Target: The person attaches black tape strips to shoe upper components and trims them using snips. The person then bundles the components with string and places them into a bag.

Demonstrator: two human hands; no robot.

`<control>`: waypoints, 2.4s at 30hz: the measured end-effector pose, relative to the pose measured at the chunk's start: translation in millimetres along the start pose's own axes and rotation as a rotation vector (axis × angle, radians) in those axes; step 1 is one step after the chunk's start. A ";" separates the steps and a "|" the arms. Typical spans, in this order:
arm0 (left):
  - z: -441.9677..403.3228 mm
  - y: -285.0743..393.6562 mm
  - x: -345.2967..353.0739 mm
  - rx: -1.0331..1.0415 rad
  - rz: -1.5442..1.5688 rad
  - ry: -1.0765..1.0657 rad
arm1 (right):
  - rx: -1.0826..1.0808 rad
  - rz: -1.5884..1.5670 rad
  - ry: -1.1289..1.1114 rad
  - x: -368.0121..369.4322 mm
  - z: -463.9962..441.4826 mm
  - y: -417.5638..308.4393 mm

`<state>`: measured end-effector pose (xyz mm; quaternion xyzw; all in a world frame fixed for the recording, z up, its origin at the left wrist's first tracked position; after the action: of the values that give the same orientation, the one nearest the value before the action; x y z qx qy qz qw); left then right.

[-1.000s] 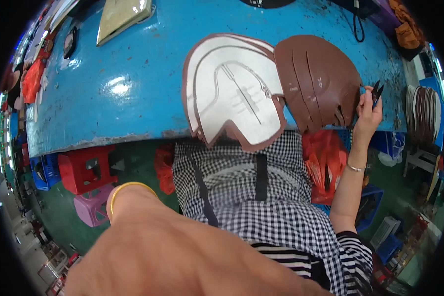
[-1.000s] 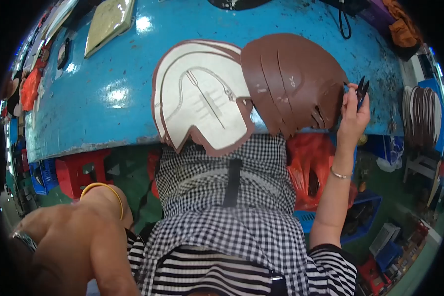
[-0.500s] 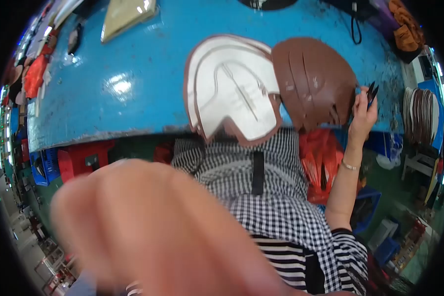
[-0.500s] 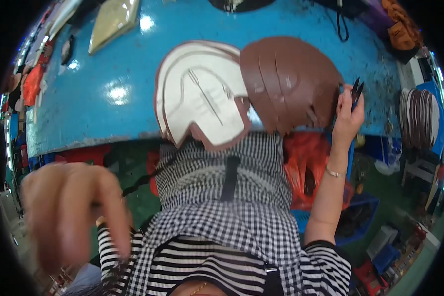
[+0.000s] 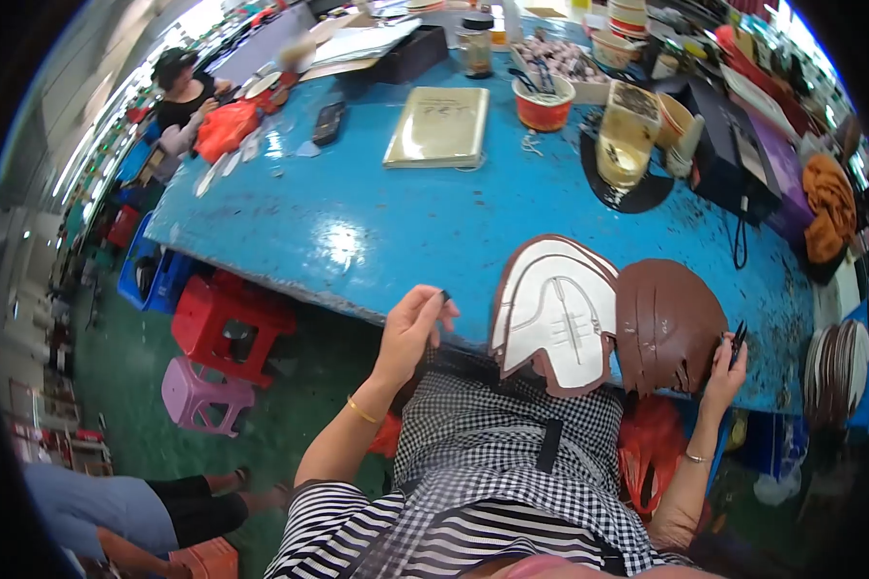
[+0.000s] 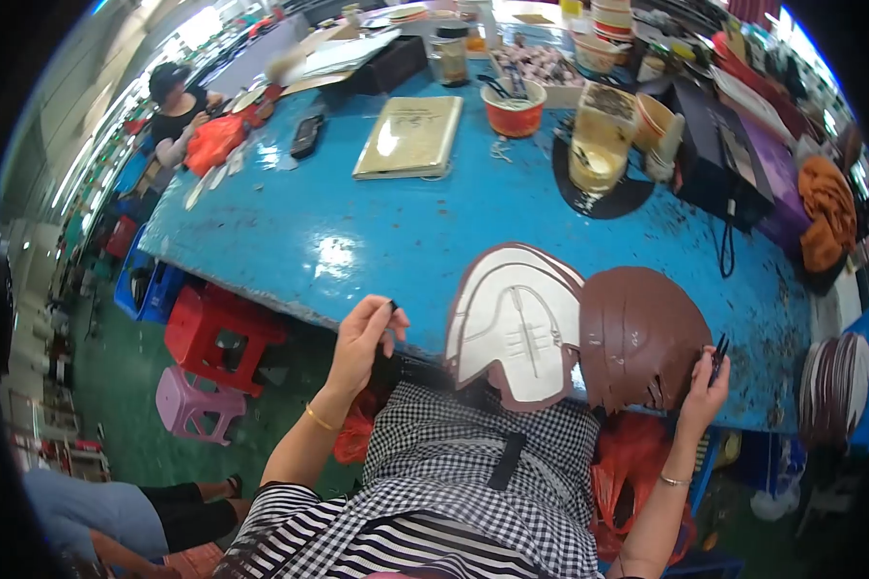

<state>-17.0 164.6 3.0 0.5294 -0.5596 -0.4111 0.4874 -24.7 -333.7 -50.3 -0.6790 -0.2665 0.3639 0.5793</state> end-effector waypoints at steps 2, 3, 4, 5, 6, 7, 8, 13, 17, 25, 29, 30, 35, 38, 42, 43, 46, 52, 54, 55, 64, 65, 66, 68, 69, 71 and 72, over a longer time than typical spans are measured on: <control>-11.3 -2.4 2.0 0.048 -0.047 -0.038 | -0.013 0.001 0.004 1.3 0.1 -0.8; -18.0 -3.4 2.3 0.051 -0.061 -0.040 | -0.022 -0.013 -0.006 0.7 -0.7 0.7; -25.6 -4.2 3.8 0.055 -0.075 -0.044 | -0.030 -0.029 -0.012 -0.6 -2.2 2.2; -31.7 -6.1 6.0 0.062 -0.088 -0.049 | -0.042 -0.045 -0.017 -0.5 -3.7 2.5; -36.1 -9.3 7.3 0.063 -0.108 -0.039 | -0.042 -0.118 0.000 1.4 -2.7 -2.4; -39.4 -14.3 7.9 0.060 -0.128 -0.026 | -0.039 -0.189 0.014 2.9 0.5 -11.5; -43.0 -21.9 7.7 0.056 -0.150 -0.011 | -0.034 -0.261 0.025 5.8 2.3 -22.3; -39.4 -32.6 11.7 0.110 -0.259 -0.093 | -0.089 -0.649 -0.433 52.5 35.4 -148.7; -36.2 -28.1 12.4 0.121 -0.318 -0.083 | -0.311 -0.788 -0.911 91.2 77.7 -249.8; -32.3 -35.9 12.7 0.213 -0.317 -0.037 | -0.450 -0.995 -1.484 93.7 89.4 -330.6; -34.7 -32.5 12.7 0.215 -0.351 -0.034 | -0.393 -0.983 -1.554 98.2 89.7 -339.6; -33.3 -34.3 13.3 0.214 -0.354 -0.035 | -0.370 -0.971 -1.557 100.8 88.8 -341.7; -31.0 -34.1 14.2 0.210 -0.365 -0.037 | -0.228 -0.916 -1.575 120.6 85.5 -356.7; -34.9 -27.4 13.8 0.195 -0.369 -0.040 | -0.156 -0.892 -1.628 132.6 89.6 -362.9; -30.7 -30.9 15.5 0.184 -0.345 -0.031 | -0.068 -0.855 -1.703 146.2 98.4 -370.3; -30.7 -32.8 14.5 0.183 -0.341 -0.030 | -0.042 -0.841 -1.731 149.0 101.9 -370.9; -30.9 -37.2 14.2 0.242 -0.308 -0.018 | 0.045 -0.811 -1.864 161.9 112.3 -365.8; -29.3 -26.2 16.5 0.214 -0.354 -0.024 | 0.258 -0.961 -2.253 177.2 133.8 -367.9; -28.7 -24.1 17.8 0.225 -0.359 -0.012 | 0.145 -0.882 -2.275 171.7 133.2 -372.5; -29.3 -23.8 18.7 0.231 -0.360 -0.008 | 0.133 -0.881 -2.287 171.7 138.2 -373.0; -32.7 -32.2 15.8 0.248 -0.321 -0.015 | 0.140 -0.881 -2.299 179.6 147.3 -372.6; -31.1 -31.7 16.1 0.248 -0.318 -0.017 | 0.157 -0.867 -2.279 182.2 148.5 -365.6; -30.4 -29.6 16.8 0.249 -0.330 -0.012 | 0.173 -0.851 -2.255 184.6 148.3 -358.4; -29.3 -25.1 17.5 0.250 -0.353 -0.002 | 0.221 -0.803 -2.194 188.1 148.2 -339.5; -29.6 -27.3 17.2 0.254 -0.340 0.004 | 0.264 -0.772 -2.156 191.6 147.7 -326.9; -30.0 -28.3 16.8 0.253 -0.330 -0.001 | 0.407 -0.681 -2.083 197.4 150.2 -291.2; -30.7 -30.6 16.7 0.257 -0.326 0.001 | 0.510 -0.626 -2.039 201.2 152.5 -268.9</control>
<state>19.6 146.6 -19.3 0.6712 -0.5139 -0.4094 0.3433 -11.8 -35.4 166.3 0.1783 -0.6979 0.6359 0.2770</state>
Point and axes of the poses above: each hand's wrist, its own z-axis away from the middle knuckle, its own x-axis out of the palm, y = z × x, the point moved 1 cm from there along -z, towards the middle knuckle, and after that the axes turned 12 degrees about x, right-handed, at the moved point
